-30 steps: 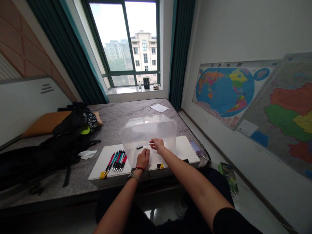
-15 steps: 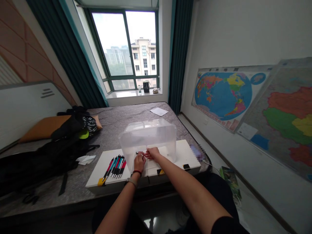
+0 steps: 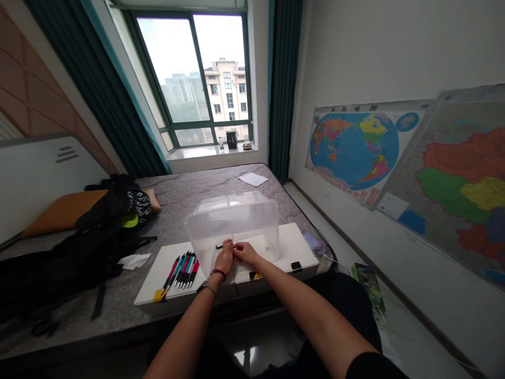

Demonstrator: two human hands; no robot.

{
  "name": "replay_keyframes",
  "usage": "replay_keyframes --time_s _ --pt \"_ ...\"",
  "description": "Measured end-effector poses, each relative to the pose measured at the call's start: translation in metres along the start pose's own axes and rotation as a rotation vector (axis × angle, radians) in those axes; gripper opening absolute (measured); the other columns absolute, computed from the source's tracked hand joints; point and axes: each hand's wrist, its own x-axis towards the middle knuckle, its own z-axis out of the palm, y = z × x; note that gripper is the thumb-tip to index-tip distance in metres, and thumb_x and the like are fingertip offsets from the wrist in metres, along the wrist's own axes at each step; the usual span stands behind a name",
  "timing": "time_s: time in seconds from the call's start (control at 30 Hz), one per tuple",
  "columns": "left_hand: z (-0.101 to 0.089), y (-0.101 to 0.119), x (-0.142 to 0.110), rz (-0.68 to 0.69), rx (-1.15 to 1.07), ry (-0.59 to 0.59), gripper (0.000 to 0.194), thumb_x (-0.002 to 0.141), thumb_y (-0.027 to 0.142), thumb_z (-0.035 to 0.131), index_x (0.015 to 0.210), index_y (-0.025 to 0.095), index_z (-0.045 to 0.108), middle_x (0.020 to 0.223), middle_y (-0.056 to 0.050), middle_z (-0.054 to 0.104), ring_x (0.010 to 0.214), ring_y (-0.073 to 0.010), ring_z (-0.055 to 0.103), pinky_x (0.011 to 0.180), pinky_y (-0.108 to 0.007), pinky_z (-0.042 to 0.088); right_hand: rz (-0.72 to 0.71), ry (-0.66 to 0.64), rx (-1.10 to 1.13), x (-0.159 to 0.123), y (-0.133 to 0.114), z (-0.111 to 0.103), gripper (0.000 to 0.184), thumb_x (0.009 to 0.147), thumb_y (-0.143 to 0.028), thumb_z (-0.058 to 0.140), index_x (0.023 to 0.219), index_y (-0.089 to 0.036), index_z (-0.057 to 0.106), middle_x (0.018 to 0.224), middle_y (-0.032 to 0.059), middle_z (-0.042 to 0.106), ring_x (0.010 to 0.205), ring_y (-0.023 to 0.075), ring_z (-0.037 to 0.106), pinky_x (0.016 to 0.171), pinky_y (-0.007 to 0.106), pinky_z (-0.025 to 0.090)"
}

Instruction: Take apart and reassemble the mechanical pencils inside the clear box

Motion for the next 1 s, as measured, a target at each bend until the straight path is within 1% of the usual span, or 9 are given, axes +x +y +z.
replay_keyframes --time_s 0.1,0.17,0.27,0.33,0.4,0.57,0.73,0.83,1.0 --pt "0.003 0.002 0.000 -0.022 0.018 0.022 0.050 0.095 0.053 0.019 0.116 0.019 0.049 0.092 -0.011 0.068 0.080 -0.0217 0.066 0.068 -0.032 0.046 -0.018 0.000 0.044 0.003 0.006 -0.004 0.022 0.077 -0.036 0.068 0.072 -0.015 0.064 0.053 -0.0030 0.059 0.047 0.0087 0.052 0.048 0.018 0.041" --pt "0.003 0.000 0.002 -0.055 -0.105 0.021 0.048 0.093 0.055 0.025 0.110 0.019 0.052 0.081 -0.007 0.067 0.065 -0.0185 0.063 0.059 -0.029 0.045 0.010 0.055 0.137 0.004 0.008 -0.007 0.025 0.075 -0.038 0.068 0.069 -0.015 0.061 0.055 -0.0017 0.061 0.048 0.0084 0.052 0.048 0.018 0.041" --pt "0.002 -0.006 0.006 -0.088 -0.303 0.000 0.048 0.083 0.061 0.046 0.100 0.018 0.055 0.060 0.001 0.060 0.043 -0.0124 0.051 0.045 -0.024 0.038 0.052 0.187 0.377 0.004 0.007 -0.012 0.025 0.070 -0.036 0.072 0.075 -0.015 0.060 0.062 0.0003 0.065 0.052 0.0089 0.056 0.052 0.020 0.044" --pt "0.002 -0.010 0.009 -0.066 -0.381 -0.006 0.048 0.075 0.061 0.058 0.093 0.017 0.058 0.056 0.003 0.057 0.040 -0.0100 0.048 0.041 -0.021 0.035 0.067 0.208 0.483 0.004 0.006 -0.013 0.027 0.066 -0.033 0.075 0.079 -0.015 0.060 0.066 0.0020 0.067 0.056 0.0101 0.059 0.056 0.021 0.046" --pt "0.001 -0.014 0.011 -0.060 -0.469 0.006 0.047 0.070 0.060 0.063 0.088 0.016 0.059 0.058 0.002 0.059 0.041 -0.0088 0.049 0.041 -0.020 0.036 0.071 0.188 0.495 0.004 0.006 -0.013 0.027 0.065 -0.031 0.077 0.079 -0.014 0.061 0.067 0.0036 0.068 0.057 0.0110 0.061 0.057 0.022 0.047" --pt "-0.002 -0.021 0.013 -0.125 -0.664 0.045 0.051 0.067 0.057 0.068 0.096 0.015 0.058 0.068 -0.001 0.065 0.047 -0.0086 0.054 0.047 -0.022 0.046 0.033 0.139 0.363 0.005 0.007 -0.009 0.026 0.067 -0.035 0.075 0.079 -0.014 0.065 0.067 0.0038 0.068 0.053 0.0096 0.057 0.053 0.022 0.045" --pt "-0.004 -0.021 0.010 -0.126 -0.714 0.104 0.045 0.068 0.055 0.068 0.085 0.015 0.055 0.068 -0.001 0.065 0.049 -0.0084 0.055 0.051 -0.022 0.048 0.016 0.161 0.254 0.004 0.006 -0.009 0.021 0.075 -0.034 0.066 0.077 -0.013 0.067 0.065 0.0037 0.068 0.049 0.0078 0.051 0.046 0.019 0.039" --pt "-0.003 -0.020 0.010 -0.136 -0.763 0.140 0.042 0.070 0.051 0.066 0.089 0.016 0.051 0.066 -0.001 0.065 0.048 -0.0091 0.056 0.050 -0.023 0.048 0.058 0.177 0.357 0.003 0.003 -0.010 0.014 0.078 -0.024 0.058 0.082 -0.013 0.066 0.068 0.0052 0.068 0.054 0.0106 0.058 0.051 0.021 0.044" --pt "-0.003 -0.020 0.009 -0.158 -0.810 0.147 0.030 0.072 0.041 0.058 0.088 0.018 0.048 0.063 -0.001 0.066 0.047 -0.0110 0.058 0.052 -0.025 0.050 0.113 0.221 0.579 0.004 0.000 -0.012 0.020 0.073 -0.008 0.048 0.087 -0.015 0.059 0.075 0.0075 0.069 0.070 0.0175 0.068 0.072 0.034 0.054"
